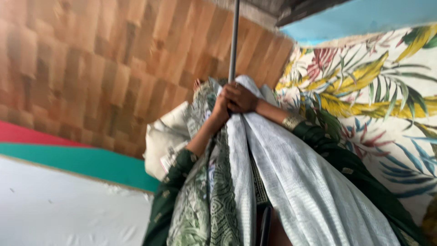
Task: The person is mopping the floor with a mop, moving between a tiled bathroom and an adjacent room with wood-patterned flooring.
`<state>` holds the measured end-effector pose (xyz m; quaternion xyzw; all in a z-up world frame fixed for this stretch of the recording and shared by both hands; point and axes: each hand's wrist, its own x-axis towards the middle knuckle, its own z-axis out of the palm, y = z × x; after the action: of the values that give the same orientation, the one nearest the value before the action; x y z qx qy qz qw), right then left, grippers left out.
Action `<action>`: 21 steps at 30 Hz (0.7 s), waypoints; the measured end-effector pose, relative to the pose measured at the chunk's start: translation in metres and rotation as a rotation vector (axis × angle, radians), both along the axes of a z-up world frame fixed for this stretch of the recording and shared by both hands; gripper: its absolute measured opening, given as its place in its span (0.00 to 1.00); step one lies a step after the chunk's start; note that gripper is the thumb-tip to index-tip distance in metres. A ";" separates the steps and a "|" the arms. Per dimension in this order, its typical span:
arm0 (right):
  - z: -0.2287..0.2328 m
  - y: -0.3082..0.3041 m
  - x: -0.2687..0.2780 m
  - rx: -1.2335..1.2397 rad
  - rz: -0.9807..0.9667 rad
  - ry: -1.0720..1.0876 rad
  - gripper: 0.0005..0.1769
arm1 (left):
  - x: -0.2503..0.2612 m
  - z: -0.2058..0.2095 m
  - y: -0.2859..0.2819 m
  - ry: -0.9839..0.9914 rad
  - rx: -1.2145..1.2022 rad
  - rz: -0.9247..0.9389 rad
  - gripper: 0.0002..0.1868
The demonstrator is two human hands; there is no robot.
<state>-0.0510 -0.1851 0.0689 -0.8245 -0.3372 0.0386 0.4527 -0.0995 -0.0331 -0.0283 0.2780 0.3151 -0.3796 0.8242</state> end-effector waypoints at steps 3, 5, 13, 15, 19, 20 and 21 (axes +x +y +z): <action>0.003 -0.006 -0.009 -0.063 -0.087 0.050 0.27 | 0.004 -0.009 -0.018 0.036 0.157 -0.039 0.15; 0.023 -0.009 -0.008 -0.021 -0.158 0.095 0.26 | 0.014 -0.006 -0.029 0.000 0.090 -0.026 0.13; 0.099 -0.024 0.008 0.166 -0.234 -0.088 0.28 | 0.027 0.044 -0.058 -0.019 -0.037 -0.053 0.08; 0.096 -0.020 0.004 0.203 -0.244 0.012 0.28 | 0.023 0.041 -0.047 0.121 0.028 -0.151 0.09; 0.076 -0.011 0.011 0.276 -0.242 -0.034 0.27 | 0.027 0.023 -0.046 0.094 0.237 -0.141 0.13; 0.068 -0.012 0.016 0.244 -0.251 -0.043 0.27 | 0.038 0.012 -0.050 0.134 0.276 -0.137 0.13; 0.060 -0.016 0.015 0.211 -0.261 -0.043 0.26 | 0.042 0.002 -0.055 0.183 0.315 -0.135 0.14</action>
<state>-0.0363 -0.2007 0.1288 -0.8097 -0.2391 -0.0737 0.5308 -0.0572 -0.0878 -0.0261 0.3883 0.4248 -0.4039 0.7111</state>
